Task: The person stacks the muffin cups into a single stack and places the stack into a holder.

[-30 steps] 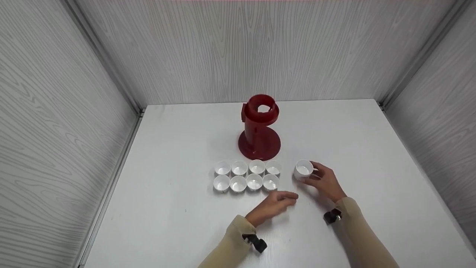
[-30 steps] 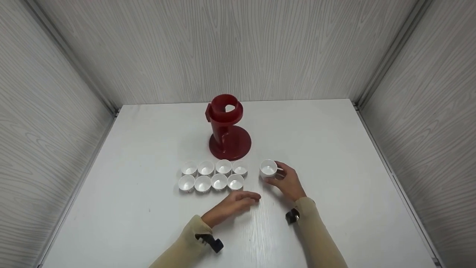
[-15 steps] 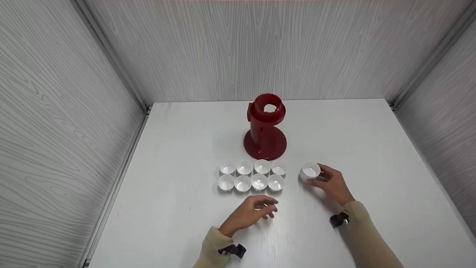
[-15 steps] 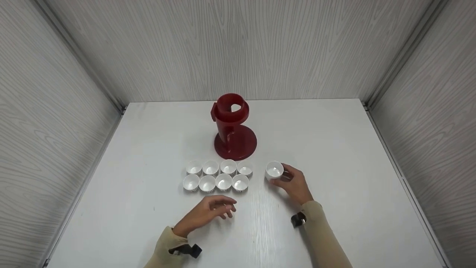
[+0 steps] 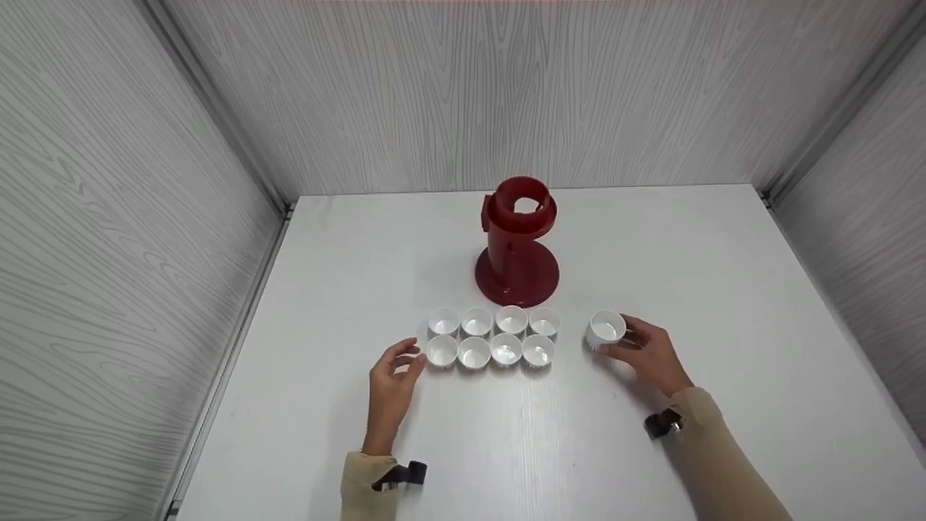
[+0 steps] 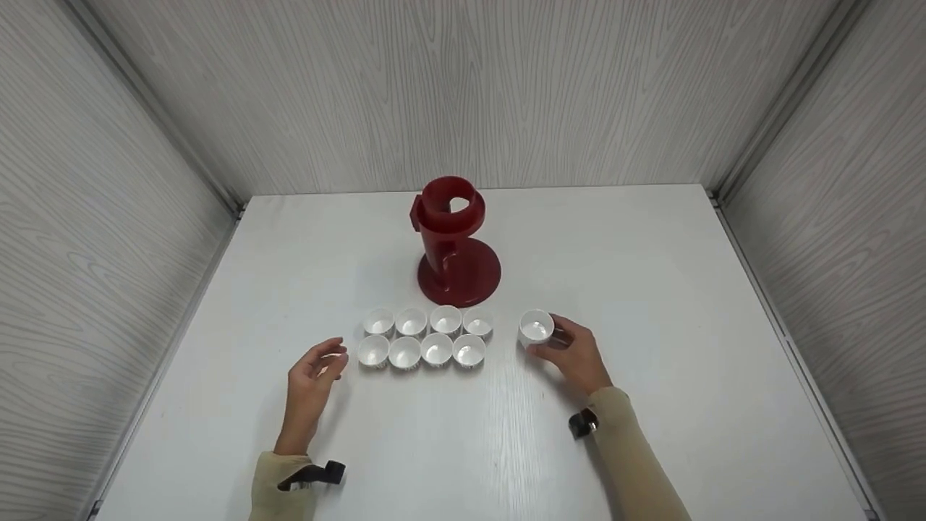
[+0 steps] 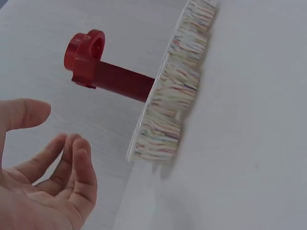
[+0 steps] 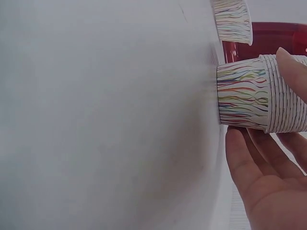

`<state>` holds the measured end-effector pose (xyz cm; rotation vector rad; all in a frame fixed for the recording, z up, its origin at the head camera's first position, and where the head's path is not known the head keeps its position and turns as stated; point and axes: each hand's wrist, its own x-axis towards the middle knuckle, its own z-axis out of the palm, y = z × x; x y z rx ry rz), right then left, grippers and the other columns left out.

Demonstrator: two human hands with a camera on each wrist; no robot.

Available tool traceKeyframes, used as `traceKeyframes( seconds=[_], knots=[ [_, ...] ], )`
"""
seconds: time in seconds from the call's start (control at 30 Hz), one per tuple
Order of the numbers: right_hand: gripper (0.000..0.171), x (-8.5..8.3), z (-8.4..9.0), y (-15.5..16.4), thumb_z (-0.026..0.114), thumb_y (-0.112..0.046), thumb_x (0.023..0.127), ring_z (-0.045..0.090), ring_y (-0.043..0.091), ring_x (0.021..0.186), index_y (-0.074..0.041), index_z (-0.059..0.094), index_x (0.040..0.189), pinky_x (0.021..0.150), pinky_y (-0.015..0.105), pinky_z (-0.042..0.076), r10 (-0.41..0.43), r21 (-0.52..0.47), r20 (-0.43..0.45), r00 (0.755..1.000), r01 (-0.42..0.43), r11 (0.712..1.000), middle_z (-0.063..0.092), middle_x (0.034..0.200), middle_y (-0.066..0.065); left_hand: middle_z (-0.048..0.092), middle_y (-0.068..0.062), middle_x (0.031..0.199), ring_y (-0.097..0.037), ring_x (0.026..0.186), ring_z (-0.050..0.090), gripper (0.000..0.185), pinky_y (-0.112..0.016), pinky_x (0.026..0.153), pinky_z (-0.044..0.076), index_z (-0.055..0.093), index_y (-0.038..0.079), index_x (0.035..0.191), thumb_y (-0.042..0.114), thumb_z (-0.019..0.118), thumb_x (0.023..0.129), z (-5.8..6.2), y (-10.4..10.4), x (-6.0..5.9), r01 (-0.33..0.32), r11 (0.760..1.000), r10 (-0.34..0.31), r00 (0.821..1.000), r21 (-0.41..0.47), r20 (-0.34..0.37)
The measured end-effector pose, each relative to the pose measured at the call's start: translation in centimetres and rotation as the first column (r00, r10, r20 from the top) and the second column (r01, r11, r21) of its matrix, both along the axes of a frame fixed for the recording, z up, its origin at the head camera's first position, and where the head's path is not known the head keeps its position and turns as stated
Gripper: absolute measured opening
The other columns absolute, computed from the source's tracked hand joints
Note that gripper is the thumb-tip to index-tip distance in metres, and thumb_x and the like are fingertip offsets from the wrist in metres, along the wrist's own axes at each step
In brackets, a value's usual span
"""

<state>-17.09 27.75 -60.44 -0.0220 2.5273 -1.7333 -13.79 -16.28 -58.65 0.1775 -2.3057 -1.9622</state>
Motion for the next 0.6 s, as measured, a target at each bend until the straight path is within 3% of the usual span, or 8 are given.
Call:
traceKeyframes(
  seconds=[0.1,0.23,0.43,0.6],
  knots=[
    [0.076,0.2,0.1,-0.3,0.090,-0.029,0.080,0.066,0.007,0.121,-0.014,0.058,0.147,0.096,0.013,0.052,-0.001,-0.001,0.009,1.000,0.001,1.000,0.063,0.144,0.012,0.064,-0.019,0.133,-0.031,0.120,0.063,0.045,-0.026,0.089,0.053,0.059,0.002,0.139,0.014,0.071,0.097,-0.6,-0.7,-0.3,-0.055,0.997,0.056,0.998,-0.045,0.022],
    [0.077,0.4,0.3,-0.1,0.090,-0.027,0.081,0.066,0.008,0.120,-0.012,0.056,0.148,0.095,0.012,0.053,-0.017,0.000,0.020,1.000,0.017,1.000,0.062,0.145,0.014,0.060,-0.019,0.140,-0.035,0.130,0.059,0.050,-0.042,0.103,0.052,0.055,0.002,0.143,0.014,0.071,0.097,-1.1,-0.6,-0.9,-0.059,0.996,0.061,0.997,-0.066,0.043],
    [0.074,0.3,0.2,-0.1,0.090,-0.024,0.080,0.068,0.006,0.116,-0.009,0.058,0.146,0.096,0.016,0.055,-0.006,-0.049,0.003,1.000,0.006,0.999,0.064,0.140,0.014,0.056,-0.020,0.146,-0.036,0.134,0.055,0.061,-0.049,0.109,0.049,0.051,0.001,0.147,0.020,0.075,0.094,-1.8,-0.2,-1.1,-0.009,0.993,0.022,0.993,-0.122,0.112],
    [0.075,0.1,0.1,-0.2,0.090,-0.027,0.080,0.067,0.005,0.116,-0.010,0.058,0.146,0.095,0.015,0.054,0.000,-0.027,0.002,1.000,0.000,1.000,0.065,0.139,0.009,0.054,-0.020,0.147,-0.035,0.132,0.055,0.073,-0.049,0.109,0.049,0.048,0.000,0.150,0.024,0.081,0.089,-2.3,0.1,-1.2,0.032,0.985,-0.008,0.990,-0.171,0.141]
  ],
)
